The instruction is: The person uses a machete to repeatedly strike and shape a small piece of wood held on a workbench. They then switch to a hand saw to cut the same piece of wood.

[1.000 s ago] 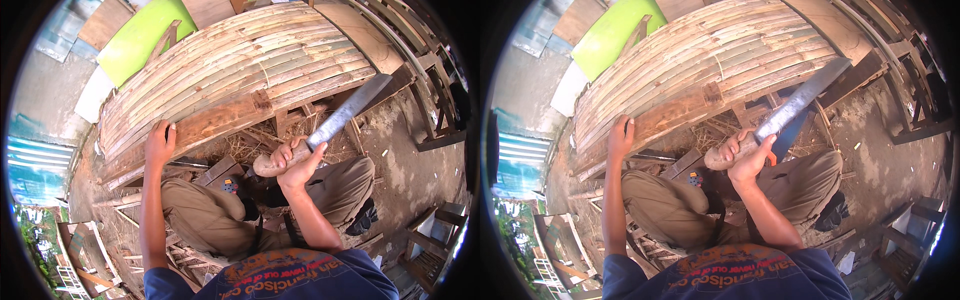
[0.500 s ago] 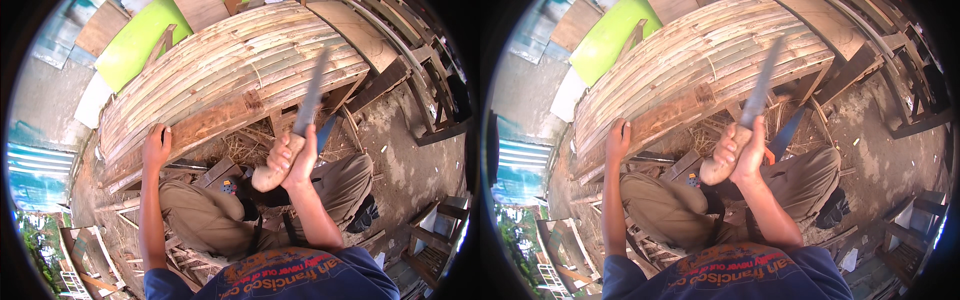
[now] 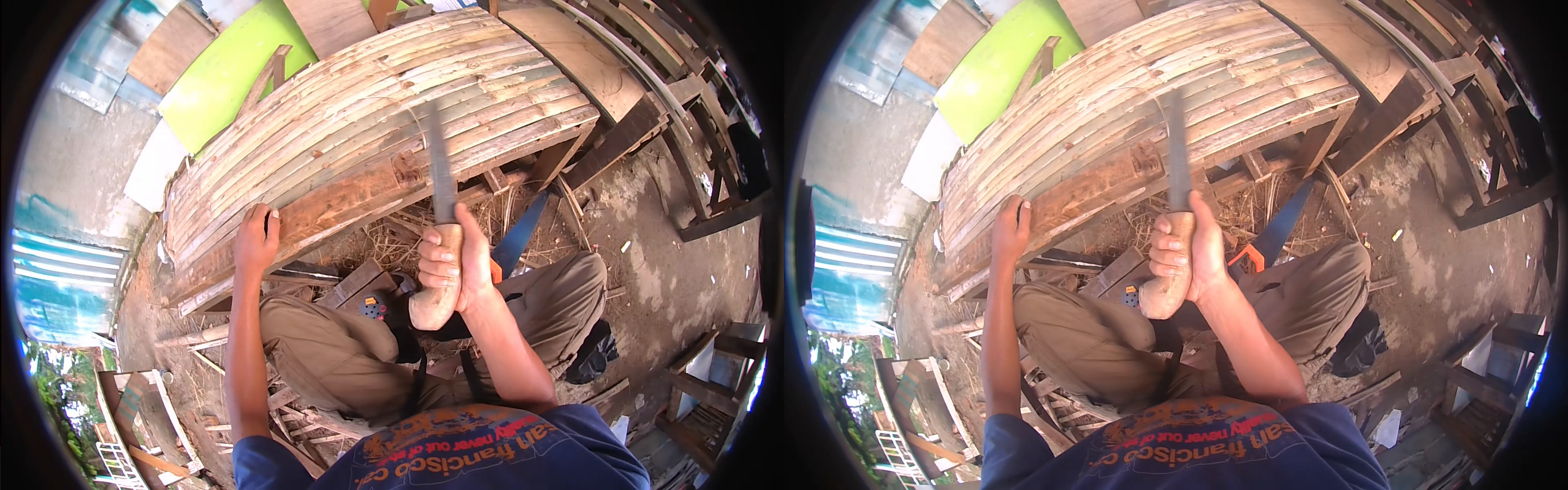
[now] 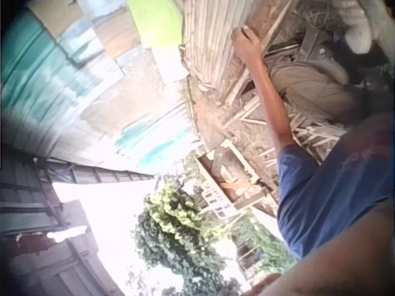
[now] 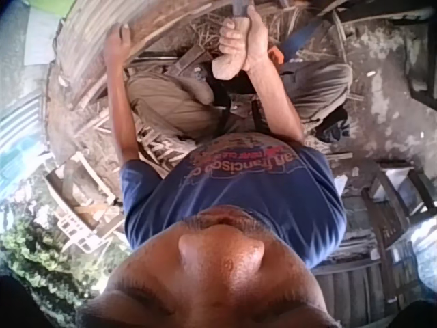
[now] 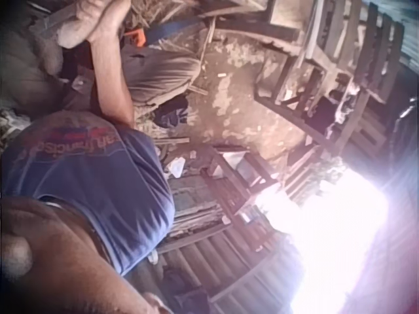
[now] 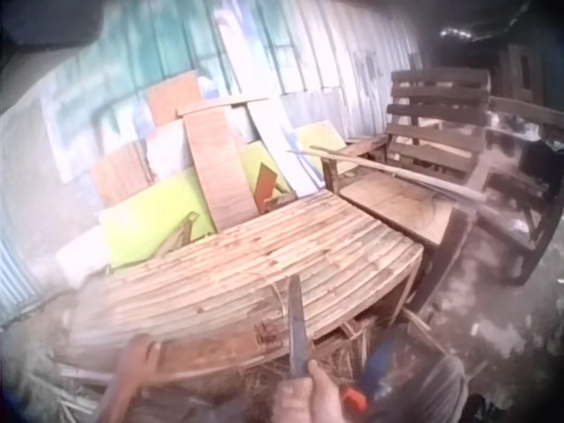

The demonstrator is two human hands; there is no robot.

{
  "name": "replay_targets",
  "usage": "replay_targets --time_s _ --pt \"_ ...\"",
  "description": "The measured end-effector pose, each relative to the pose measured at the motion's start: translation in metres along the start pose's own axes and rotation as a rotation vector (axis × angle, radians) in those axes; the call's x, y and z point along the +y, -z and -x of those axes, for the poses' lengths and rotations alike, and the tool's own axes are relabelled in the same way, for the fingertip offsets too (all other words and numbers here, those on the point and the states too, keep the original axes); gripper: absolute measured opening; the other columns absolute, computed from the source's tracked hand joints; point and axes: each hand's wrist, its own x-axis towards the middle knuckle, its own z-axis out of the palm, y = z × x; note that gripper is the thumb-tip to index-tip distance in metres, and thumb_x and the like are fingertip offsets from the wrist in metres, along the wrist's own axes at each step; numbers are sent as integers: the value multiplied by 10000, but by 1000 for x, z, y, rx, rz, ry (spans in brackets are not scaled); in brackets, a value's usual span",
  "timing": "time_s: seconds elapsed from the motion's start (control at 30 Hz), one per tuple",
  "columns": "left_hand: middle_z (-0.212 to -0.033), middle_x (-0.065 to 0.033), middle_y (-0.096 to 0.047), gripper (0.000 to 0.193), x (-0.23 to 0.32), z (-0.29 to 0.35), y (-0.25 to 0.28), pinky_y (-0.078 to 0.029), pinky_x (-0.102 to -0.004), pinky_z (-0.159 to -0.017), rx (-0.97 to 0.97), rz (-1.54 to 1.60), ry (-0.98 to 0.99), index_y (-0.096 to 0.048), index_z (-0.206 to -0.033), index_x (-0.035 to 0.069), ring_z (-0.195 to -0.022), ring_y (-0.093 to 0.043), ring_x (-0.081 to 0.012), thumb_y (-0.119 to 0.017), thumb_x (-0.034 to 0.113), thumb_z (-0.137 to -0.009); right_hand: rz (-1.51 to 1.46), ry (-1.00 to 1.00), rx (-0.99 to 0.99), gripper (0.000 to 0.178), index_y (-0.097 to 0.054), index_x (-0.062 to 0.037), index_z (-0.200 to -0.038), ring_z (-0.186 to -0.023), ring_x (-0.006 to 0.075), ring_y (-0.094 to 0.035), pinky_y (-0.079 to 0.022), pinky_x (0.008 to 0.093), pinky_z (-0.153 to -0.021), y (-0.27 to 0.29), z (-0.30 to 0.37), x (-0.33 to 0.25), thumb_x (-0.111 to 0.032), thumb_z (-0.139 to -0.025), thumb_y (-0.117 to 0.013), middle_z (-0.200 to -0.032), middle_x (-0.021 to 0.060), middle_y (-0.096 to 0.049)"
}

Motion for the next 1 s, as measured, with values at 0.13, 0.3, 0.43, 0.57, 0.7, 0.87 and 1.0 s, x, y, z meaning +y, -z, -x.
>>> replay_targets --time_s 0.13,0.3,0.43,0.57,0.7,0.87,1.0 --pt "-959 -233 -612 192 2 -1 -1 -448 -519 -755 12 -25 -5 -568 -974 -4 -902 -565 -472 -527 183 -989 276 664 171 747 -441 -115 -827 -413 131 -366 -354 307 -420 -14 0 2 -831 -934 -258 -599 -11 -382" --pt "-960 -248 -605 189 -2 -4 -1 -437 -519 -764 1 2 -19 -559 -963 -26 -899 -552 -479 -508 154 -991 381 146 421 698 -473 -98 -803 -396 126 -320 -306 289 -398 -15 -15 33 -764 -962 -340 -572 -12 -383" --pt "-946 -248 -593 186 -4 -5 -2 -433 -516 -767 40 12 -56 -560 -969 -28 -895 -546 -479 -502 146 -993 189 -12 88 676 -484 -104 -801 -383 98 -298 -302 275 -396 -6 -8 12 -746 -968 -351 -566 -40 -373" --pt "-944 -250 -590 185 -6 -2 -2 -433 -519 -772 19 24 -45 -561 -973 -33 -894 -543 -481 -505 141 -992 186 109 143 657 -472 -109 -781 -348 75 -289 -284 257 -338 -19 6 2 -719 -984 -343 -543 -64 -355" --pt "-961 -253 -597 179 -3 -2 0 -436 -523 -782 8 17 -33 -561 -972 -42 -907 -548 -483 -503 126 -989 313 755 229 709 -446 -110 -835 -409 139 -349 -350 329 -426 -22 -2 9 -799 -942 -316 -601 -6 -372" --pt "-989 -254 -608 178 -11 -3 -4 -442 -522 -797 41 -25 -67 -563 -974 -51 -939 -555 -480 -497 114 -988 488 132 434 707 -430 -104 -814 -427 133 -318 -336 320 -450 -13 -21 35 -789 -952 -314 -602 -1 -367" --pt "-983 -252 -604 186 -9 -4 -4 -438 -519 -800 82 -9 -76 -565 -971 -53 -940 -553 -475 -489 115 -990 383 56 276 692 -436 -108 -810 -414 122 -315 -327 305 -442 -9 -19 24 -773 -961 -322 -591 -13 -375"
